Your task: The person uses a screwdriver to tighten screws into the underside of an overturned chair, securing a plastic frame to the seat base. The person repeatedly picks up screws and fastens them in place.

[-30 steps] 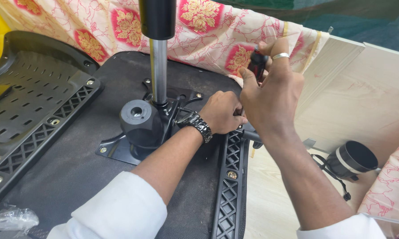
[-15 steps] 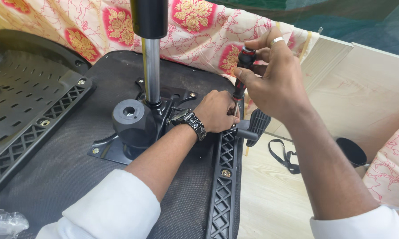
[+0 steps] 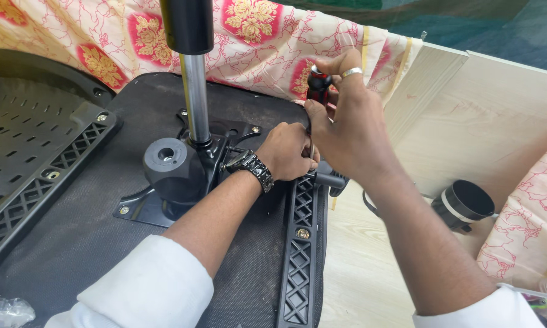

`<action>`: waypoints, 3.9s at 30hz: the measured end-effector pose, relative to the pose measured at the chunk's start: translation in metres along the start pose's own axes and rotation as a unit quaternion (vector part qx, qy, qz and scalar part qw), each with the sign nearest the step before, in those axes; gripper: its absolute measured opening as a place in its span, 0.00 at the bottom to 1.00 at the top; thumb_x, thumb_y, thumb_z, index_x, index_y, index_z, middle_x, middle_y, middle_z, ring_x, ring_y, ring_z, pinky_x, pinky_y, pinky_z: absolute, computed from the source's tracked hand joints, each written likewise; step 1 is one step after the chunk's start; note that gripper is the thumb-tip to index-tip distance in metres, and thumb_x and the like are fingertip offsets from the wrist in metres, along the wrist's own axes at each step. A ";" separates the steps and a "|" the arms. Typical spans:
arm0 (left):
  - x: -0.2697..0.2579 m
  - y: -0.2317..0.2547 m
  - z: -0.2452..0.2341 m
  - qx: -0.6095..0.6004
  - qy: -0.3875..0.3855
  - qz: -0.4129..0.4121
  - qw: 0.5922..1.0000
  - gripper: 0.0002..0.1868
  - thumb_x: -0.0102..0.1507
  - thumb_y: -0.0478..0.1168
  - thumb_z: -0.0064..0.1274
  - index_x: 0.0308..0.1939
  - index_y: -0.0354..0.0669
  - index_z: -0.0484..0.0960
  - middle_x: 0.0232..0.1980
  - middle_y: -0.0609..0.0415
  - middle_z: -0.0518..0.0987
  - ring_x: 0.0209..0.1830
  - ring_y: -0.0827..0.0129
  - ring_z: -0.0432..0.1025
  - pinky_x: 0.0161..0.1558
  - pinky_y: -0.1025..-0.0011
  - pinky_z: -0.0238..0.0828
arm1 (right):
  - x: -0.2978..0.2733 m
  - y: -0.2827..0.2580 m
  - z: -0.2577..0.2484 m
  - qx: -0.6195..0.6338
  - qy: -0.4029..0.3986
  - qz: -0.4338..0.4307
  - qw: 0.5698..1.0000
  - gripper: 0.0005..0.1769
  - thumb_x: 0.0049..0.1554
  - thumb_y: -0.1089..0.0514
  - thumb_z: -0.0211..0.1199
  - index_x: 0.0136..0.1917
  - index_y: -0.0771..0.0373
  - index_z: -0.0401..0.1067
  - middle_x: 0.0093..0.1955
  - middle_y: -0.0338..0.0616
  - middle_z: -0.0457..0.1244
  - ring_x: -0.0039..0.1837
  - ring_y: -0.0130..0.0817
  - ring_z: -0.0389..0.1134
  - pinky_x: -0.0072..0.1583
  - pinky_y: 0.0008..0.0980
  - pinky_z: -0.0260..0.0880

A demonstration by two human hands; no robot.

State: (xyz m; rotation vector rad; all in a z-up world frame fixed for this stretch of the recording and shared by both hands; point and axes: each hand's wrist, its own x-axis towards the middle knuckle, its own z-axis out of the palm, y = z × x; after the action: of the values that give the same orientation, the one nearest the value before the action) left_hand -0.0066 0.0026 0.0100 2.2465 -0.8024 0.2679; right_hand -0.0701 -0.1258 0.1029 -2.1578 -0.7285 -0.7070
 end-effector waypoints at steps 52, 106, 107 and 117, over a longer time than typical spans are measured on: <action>0.002 0.014 -0.005 0.087 -0.030 -0.051 0.994 0.09 0.49 0.41 0.61 0.29 0.40 0.89 0.29 0.42 0.84 0.31 0.54 0.81 0.44 0.64 0.79 | 0.010 0.046 -0.031 0.007 -0.024 -0.063 0.998 0.29 0.60 0.69 0.68 0.65 0.65 0.53 0.65 0.59 0.63 0.58 0.35 0.69 0.50 0.32 0.77; 0.010 -0.022 0.012 -0.006 0.057 -0.007 0.998 0.10 0.47 0.37 0.56 0.29 0.46 0.90 0.32 0.43 0.84 0.35 0.55 0.82 0.48 0.64 0.79 | 0.010 0.036 -0.003 -0.149 0.163 -0.061 0.973 0.24 0.56 0.70 0.74 0.56 0.64 0.60 0.47 0.50 0.64 0.48 0.42 0.71 0.50 0.44 0.71; 0.008 -0.021 0.012 -0.018 0.068 -0.003 0.998 0.10 0.46 0.37 0.56 0.29 0.45 0.90 0.31 0.44 0.84 0.34 0.55 0.82 0.47 0.64 0.79 | 0.007 0.044 -0.021 -0.143 0.188 -0.092 0.967 0.24 0.59 0.73 0.71 0.60 0.63 0.60 0.52 0.48 0.63 0.52 0.39 0.73 0.52 0.40 0.75; -0.002 -0.004 0.009 -0.020 0.209 0.070 0.975 0.11 0.51 0.31 0.52 0.31 0.44 0.90 0.33 0.44 0.85 0.33 0.57 0.81 0.44 0.64 0.79 | -0.155 0.116 -0.125 0.058 0.279 0.493 0.822 0.07 0.64 0.67 0.49 0.56 0.71 0.61 0.46 0.52 0.62 0.33 0.40 0.69 0.29 0.37 0.71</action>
State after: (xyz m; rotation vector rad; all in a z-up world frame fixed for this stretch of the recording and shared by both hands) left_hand -0.0059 -0.0003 0.0005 1.9988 -0.7270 0.7556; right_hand -0.1293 -0.3306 0.0168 -1.7219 0.6300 -0.6175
